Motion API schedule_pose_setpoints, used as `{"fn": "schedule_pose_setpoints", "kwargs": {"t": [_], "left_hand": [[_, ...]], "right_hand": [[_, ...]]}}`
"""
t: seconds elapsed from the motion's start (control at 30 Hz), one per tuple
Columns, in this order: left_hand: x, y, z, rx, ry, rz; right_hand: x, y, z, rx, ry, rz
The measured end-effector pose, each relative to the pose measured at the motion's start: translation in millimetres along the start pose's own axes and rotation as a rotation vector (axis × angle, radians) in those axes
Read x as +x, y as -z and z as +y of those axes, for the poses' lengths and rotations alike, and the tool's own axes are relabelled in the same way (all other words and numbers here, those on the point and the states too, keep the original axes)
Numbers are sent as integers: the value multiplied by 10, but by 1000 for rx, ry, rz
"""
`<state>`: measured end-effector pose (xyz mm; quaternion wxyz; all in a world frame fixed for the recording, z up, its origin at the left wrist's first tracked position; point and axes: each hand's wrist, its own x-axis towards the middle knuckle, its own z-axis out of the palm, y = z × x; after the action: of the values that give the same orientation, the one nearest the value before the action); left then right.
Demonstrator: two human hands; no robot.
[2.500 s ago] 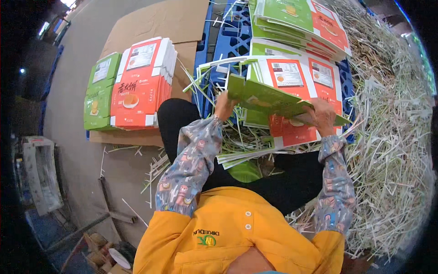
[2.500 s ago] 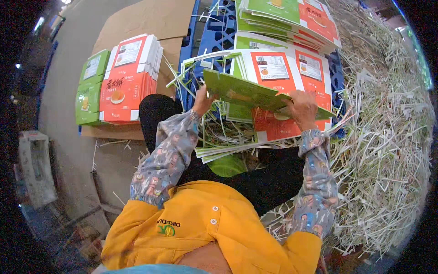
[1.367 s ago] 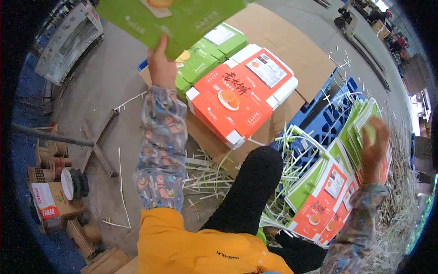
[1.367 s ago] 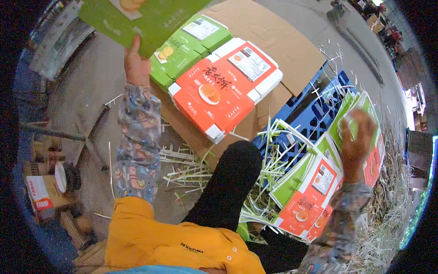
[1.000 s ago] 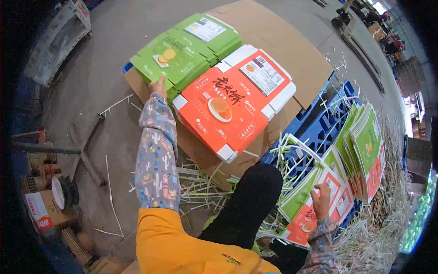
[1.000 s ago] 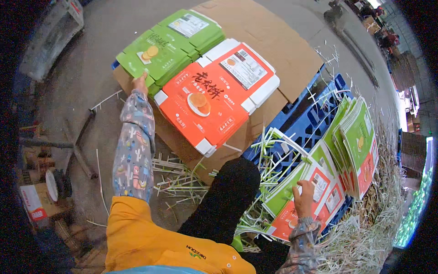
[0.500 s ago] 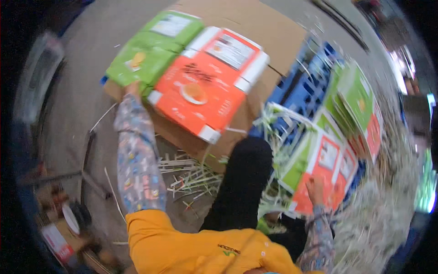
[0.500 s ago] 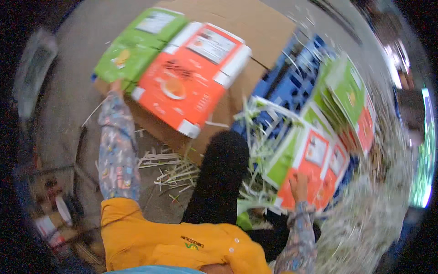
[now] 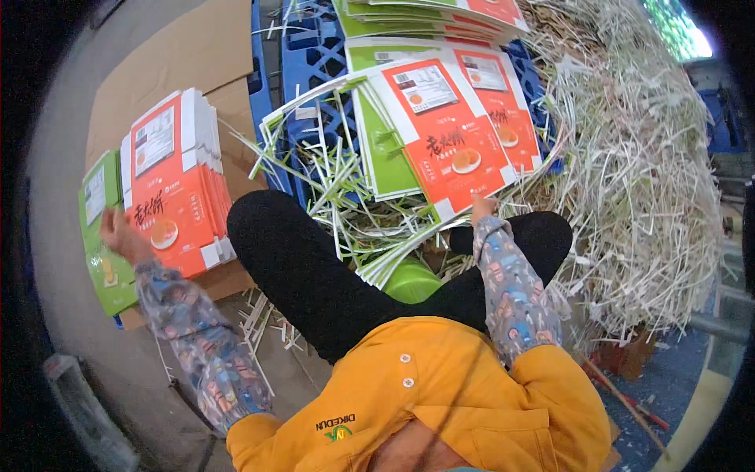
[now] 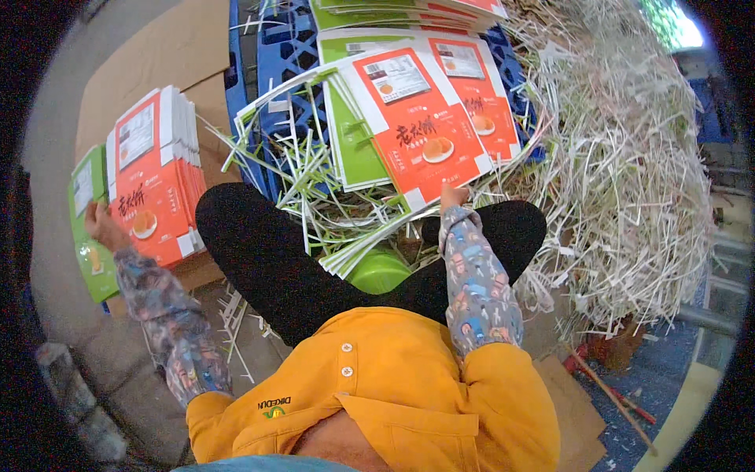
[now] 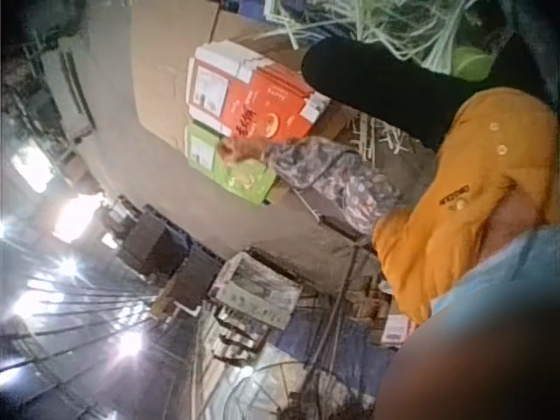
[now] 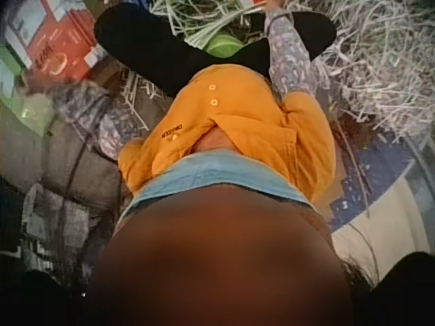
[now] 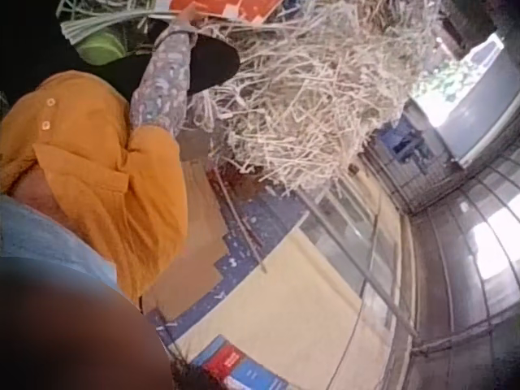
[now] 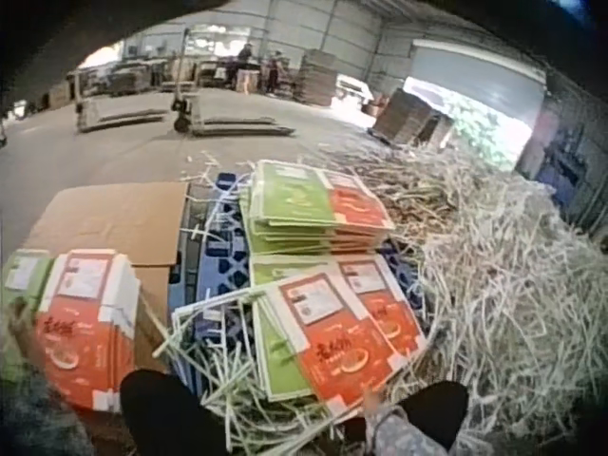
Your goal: Sorting and stacking flattened cardboard product boxes into piles.
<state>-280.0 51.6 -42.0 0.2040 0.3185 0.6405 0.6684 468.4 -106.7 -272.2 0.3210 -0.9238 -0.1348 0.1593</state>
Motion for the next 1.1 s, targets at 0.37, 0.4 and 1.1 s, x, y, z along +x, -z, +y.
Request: {"fn": "schedule_pose_setpoints", "kwargs": {"t": [0.37,0.4,1.1], "left_hand": [[-3074,-2722,19,-189,155,-1027],[-3622,-2990,30,-144,554,-992],[-3619,-2502,-811,-154,1139,-943]], "right_hand": [[-970,160,-456,953,-152,-339],[-730,319,-302,895,-117,-319],[-886,1155,-1232,733,91,140]]}}
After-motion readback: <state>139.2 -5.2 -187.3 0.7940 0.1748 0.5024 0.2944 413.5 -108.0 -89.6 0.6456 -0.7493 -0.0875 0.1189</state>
